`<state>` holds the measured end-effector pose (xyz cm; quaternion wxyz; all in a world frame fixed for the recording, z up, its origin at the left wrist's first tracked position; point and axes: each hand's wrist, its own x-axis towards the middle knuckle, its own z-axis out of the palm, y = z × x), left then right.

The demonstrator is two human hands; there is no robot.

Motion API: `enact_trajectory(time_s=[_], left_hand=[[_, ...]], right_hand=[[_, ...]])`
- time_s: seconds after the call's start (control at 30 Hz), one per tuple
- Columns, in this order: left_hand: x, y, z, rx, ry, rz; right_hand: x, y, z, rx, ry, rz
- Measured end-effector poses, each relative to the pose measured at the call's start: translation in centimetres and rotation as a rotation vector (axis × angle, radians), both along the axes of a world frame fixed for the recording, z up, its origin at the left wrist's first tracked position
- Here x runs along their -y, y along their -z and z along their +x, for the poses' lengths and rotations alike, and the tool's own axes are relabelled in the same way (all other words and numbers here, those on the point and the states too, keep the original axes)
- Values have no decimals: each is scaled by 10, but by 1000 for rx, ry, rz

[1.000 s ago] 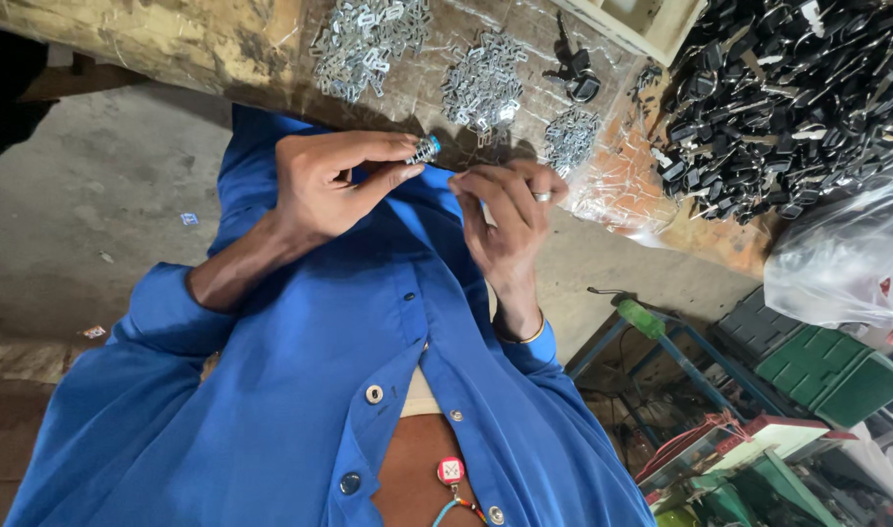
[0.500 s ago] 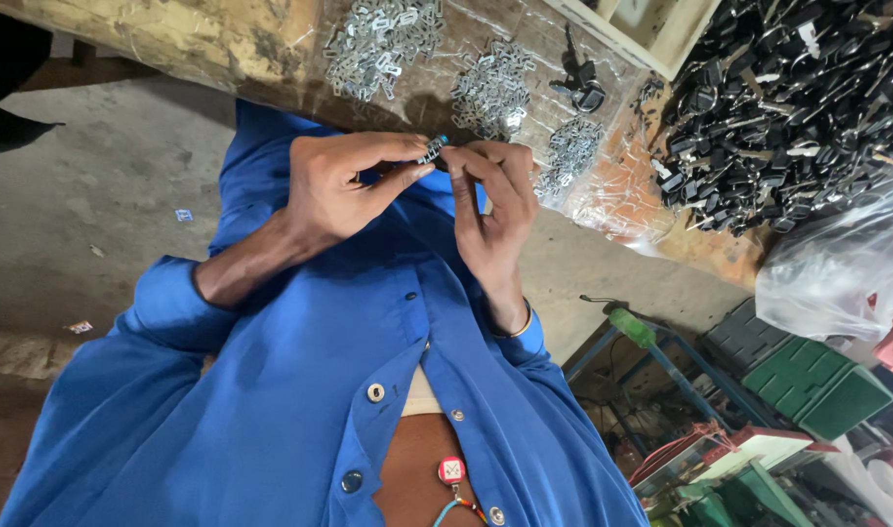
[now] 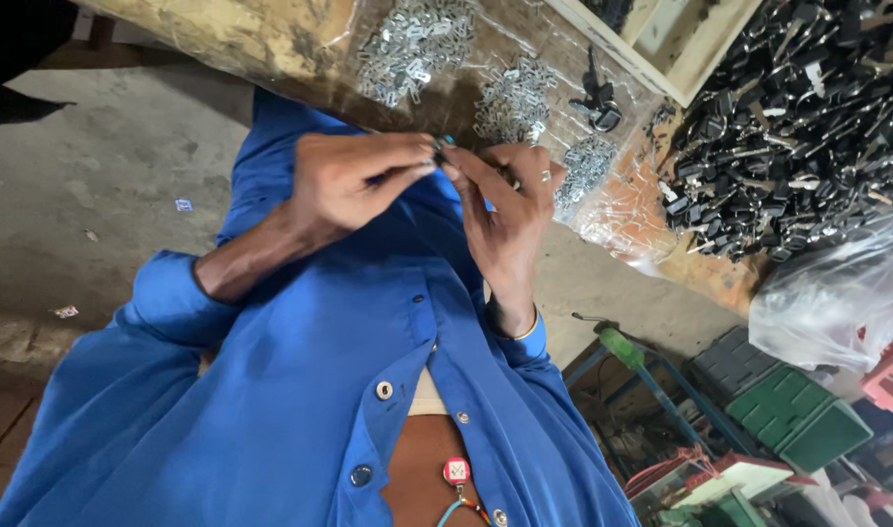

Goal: The person sits at a workbench assembling small lock components. They hold a cylindrical lock core in one hand and repeatedly pick tiny metal pins and springs from piles on the bench, inserting them one at a time into the lock body by hand.

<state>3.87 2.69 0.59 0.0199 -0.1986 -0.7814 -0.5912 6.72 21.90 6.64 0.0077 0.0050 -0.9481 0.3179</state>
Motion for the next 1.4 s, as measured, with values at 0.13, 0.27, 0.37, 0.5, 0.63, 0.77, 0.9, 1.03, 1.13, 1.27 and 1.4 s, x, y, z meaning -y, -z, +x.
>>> enact_trajectory(time_s=[0.13,0.27,0.37,0.5,0.63,0.77,0.9,1.03,1.13,1.27,1.4], left_hand=[[19,-4,-2,87,-131,179],[31,-5,-1,152,-175,104],[24,-1,0,135,-131,134],[10,0,2,146,-50,128],[-4,-2,3,150,9,89],[-8,-4,2,144,40,85],[-6,-5,0,128,54,72],[-7,-5,2,156,51,69],[-7,-4,2,104,47,53],[-5,-2,2,-29,66,-45],[1,2,0,-127,68,-66]], right_hand=[[13,-2,-12,-190,-101,169],[17,7,-13,-229,-150,162],[9,14,-4,-180,-139,65],[-4,16,11,-127,19,12],[-8,18,12,-253,135,241],[-2,17,12,-213,143,20],[8,17,16,-2,297,-570],[7,18,16,-159,97,-315],[6,19,13,-65,161,-486],[5,15,13,-9,184,-375],[-7,9,7,-39,-35,-8]])
